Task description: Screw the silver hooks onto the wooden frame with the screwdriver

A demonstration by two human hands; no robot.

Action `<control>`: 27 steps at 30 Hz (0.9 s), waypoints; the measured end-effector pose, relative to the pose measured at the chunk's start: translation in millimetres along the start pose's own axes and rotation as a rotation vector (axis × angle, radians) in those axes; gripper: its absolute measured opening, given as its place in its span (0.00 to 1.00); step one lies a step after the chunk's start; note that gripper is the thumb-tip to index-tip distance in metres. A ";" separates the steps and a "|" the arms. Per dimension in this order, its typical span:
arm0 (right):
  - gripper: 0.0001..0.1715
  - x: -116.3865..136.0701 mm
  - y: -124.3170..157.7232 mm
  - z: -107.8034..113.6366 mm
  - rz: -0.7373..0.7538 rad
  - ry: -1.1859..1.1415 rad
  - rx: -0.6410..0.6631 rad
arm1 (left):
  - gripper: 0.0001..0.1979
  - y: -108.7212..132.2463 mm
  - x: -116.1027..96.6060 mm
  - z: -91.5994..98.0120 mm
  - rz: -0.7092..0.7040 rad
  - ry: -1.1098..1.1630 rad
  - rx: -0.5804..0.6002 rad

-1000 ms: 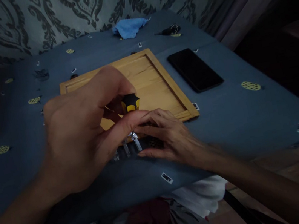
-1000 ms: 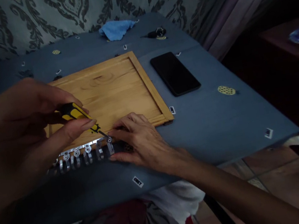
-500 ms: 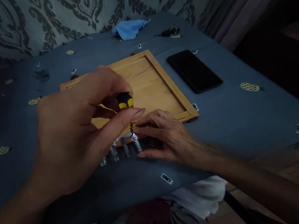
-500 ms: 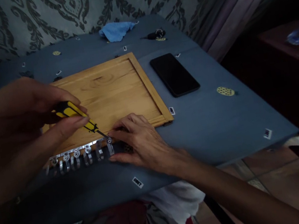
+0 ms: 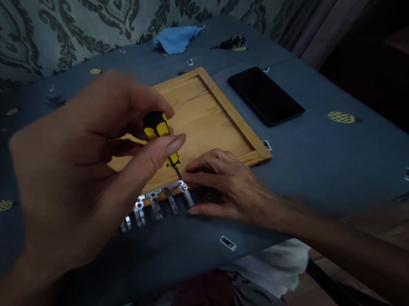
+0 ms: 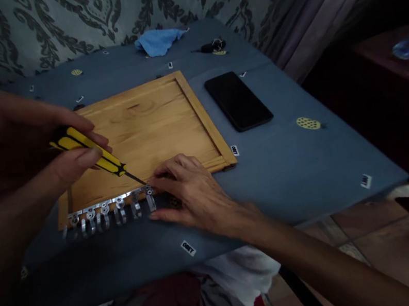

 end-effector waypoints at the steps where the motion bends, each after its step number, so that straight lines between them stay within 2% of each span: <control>1: 0.27 -0.1 0.0 -0.3 0.002 0.001 -0.001 | 0.08 0.8 -0.4 -3.4 -0.009 0.004 0.022; 10: 0.28 -4.8 1.1 -2.1 -0.019 -0.011 0.011 | 0.04 3.8 -0.9 -7.5 0.091 -0.054 0.070; 15: 0.28 -4.2 1.0 -2.1 -0.019 -0.008 0.008 | 0.05 3.1 0.9 -5.0 0.055 -0.040 0.033; 27: 0.28 -3.6 -0.2 -1.4 -0.020 -0.020 0.001 | 0.03 5.3 -3.9 -8.2 0.005 -0.116 0.054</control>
Point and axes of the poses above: each hand's wrist, its own y-axis away from the middle knuckle, its own z-axis out of the back of the hand, x = y × z, the point moved 10 cm from there along -y, towards the middle knuckle, and after that the axes turned 6 degrees about -x, right-handed, at the moved point
